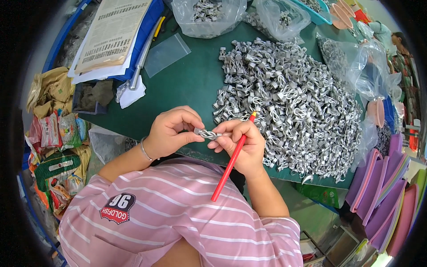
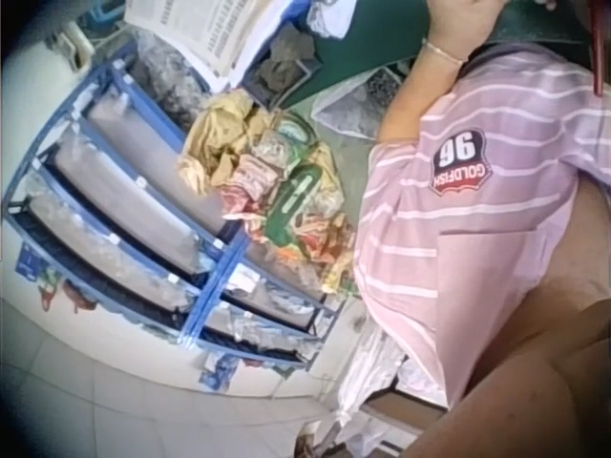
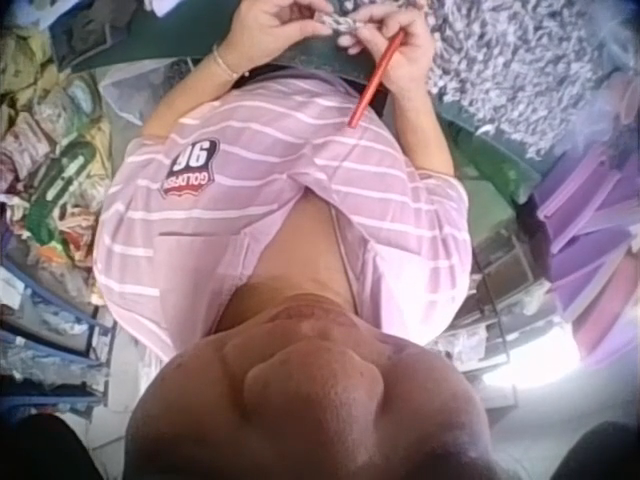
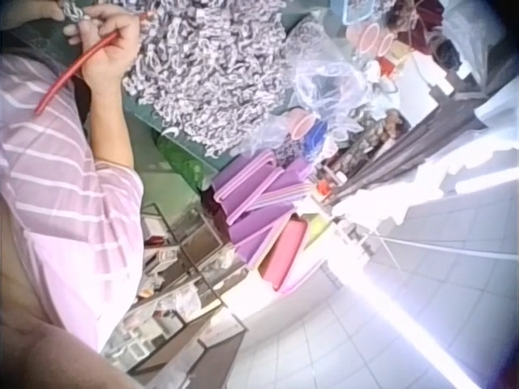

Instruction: The person assembles small hardware components by hand, taking a metal piece from a bin or pile, checking its configuration, and sorting it on the workbench.

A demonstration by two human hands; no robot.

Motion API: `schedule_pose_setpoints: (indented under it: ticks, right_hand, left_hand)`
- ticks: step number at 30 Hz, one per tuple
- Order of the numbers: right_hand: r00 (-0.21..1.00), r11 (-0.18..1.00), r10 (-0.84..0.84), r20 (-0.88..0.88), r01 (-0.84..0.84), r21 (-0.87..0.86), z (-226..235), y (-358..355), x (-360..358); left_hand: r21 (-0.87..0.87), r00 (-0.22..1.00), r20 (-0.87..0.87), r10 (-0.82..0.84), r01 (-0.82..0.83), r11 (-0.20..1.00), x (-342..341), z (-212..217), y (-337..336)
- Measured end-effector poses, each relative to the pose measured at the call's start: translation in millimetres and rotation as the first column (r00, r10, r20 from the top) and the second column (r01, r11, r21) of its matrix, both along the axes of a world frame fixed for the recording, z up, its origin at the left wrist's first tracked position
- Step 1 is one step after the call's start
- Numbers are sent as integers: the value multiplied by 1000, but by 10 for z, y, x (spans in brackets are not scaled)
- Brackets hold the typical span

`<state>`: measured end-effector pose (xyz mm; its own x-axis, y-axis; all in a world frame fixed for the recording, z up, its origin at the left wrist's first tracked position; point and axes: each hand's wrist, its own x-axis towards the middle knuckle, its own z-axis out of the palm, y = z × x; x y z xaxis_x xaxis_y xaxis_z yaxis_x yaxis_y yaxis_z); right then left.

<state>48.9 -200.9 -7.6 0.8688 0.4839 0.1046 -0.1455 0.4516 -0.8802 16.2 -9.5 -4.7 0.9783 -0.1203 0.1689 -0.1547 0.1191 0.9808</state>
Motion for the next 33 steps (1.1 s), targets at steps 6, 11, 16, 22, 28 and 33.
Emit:
schedule_pose_setpoints:
  ticks: [6, 11, 16, 22, 28, 33]
  right_hand:
    - [994, 999, -13, 109, 7, 52, -121, 41, -11]
    - [891, 963, -196, 409, 255, -93, -15, 75, -46]
    - [748, 937, -195, 634, 334, -106, 89, 136, -52]
    - [828, 860, -341, 446, 466, -207, 205, -206, 77]
    - [547, 545, 325, 772, 559, -625, 189, -171, 125]
    - [410, 449, 317, 855, 729, -516, 19, -36, 92]
  left_hand:
    - [68, 992, 117, -38, 30, 997, -21, 143, -31]
    - [-203, 976, -218, -25, -20, 979, -67, 105, -48]
    - [-459, 852, -465, -239, -2, 888, -71, 6, -68]
    - [-660, 777, -522, -351, -107, 744, -58, -89, -9]
    - [-362, 847, -522, -103, -111, 926, -44, 32, -91]
    - [-373, 872, -482, -82, -120, 920, -116, -21, -122]
